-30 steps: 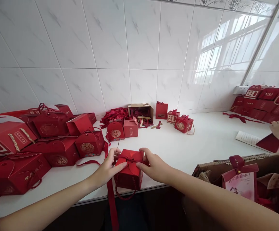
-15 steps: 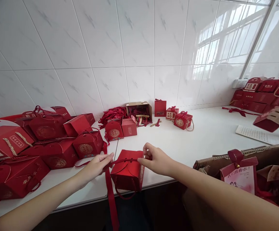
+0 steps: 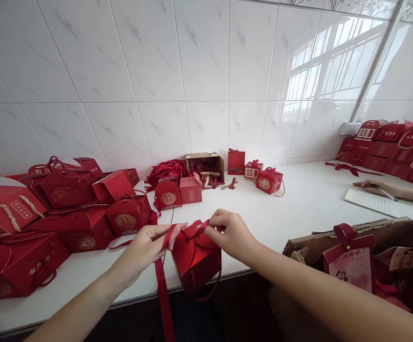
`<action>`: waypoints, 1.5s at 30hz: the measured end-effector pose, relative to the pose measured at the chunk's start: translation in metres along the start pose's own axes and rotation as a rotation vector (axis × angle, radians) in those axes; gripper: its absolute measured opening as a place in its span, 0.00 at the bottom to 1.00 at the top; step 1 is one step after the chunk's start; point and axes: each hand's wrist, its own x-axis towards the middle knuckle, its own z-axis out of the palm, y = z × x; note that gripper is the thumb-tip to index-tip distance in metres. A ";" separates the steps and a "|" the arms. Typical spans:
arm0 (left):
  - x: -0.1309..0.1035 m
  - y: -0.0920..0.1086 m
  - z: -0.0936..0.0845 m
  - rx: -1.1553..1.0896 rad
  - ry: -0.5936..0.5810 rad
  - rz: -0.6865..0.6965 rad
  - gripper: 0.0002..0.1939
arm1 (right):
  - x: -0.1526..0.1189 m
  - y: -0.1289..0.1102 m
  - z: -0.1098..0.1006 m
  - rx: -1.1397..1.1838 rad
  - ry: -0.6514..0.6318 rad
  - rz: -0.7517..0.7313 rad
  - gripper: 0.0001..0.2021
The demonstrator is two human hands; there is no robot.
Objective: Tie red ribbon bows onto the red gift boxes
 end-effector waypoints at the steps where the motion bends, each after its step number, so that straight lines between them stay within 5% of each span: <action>1: 0.000 0.000 0.008 0.090 0.060 0.082 0.15 | -0.001 -0.003 0.002 0.060 -0.023 0.011 0.12; 7: -0.003 -0.010 0.037 0.582 0.162 0.379 0.21 | -0.004 -0.009 0.018 0.174 -0.091 0.115 0.13; 14: 0.001 -0.006 0.031 0.486 -0.004 0.491 0.19 | -0.002 -0.008 0.015 0.125 -0.169 0.174 0.02; 18: 0.003 0.001 0.022 0.417 -0.108 0.473 0.18 | -0.003 -0.008 0.013 -0.111 -0.129 0.037 0.05; 26: 0.003 0.005 0.020 0.450 -0.090 0.385 0.05 | -0.008 -0.009 0.010 -0.184 -0.190 -0.066 0.04; 33: -0.001 -0.014 -0.002 0.533 0.083 0.274 0.15 | -0.006 0.001 -0.009 -0.259 -0.183 -0.051 0.08; 41: 0.001 -0.018 -0.013 0.155 -0.026 0.222 0.15 | -0.006 0.003 -0.011 -0.342 -0.176 -0.038 0.07; 45: 0.004 -0.024 -0.016 0.440 0.082 0.195 0.19 | -0.006 0.004 -0.016 -0.428 -0.212 -0.018 0.11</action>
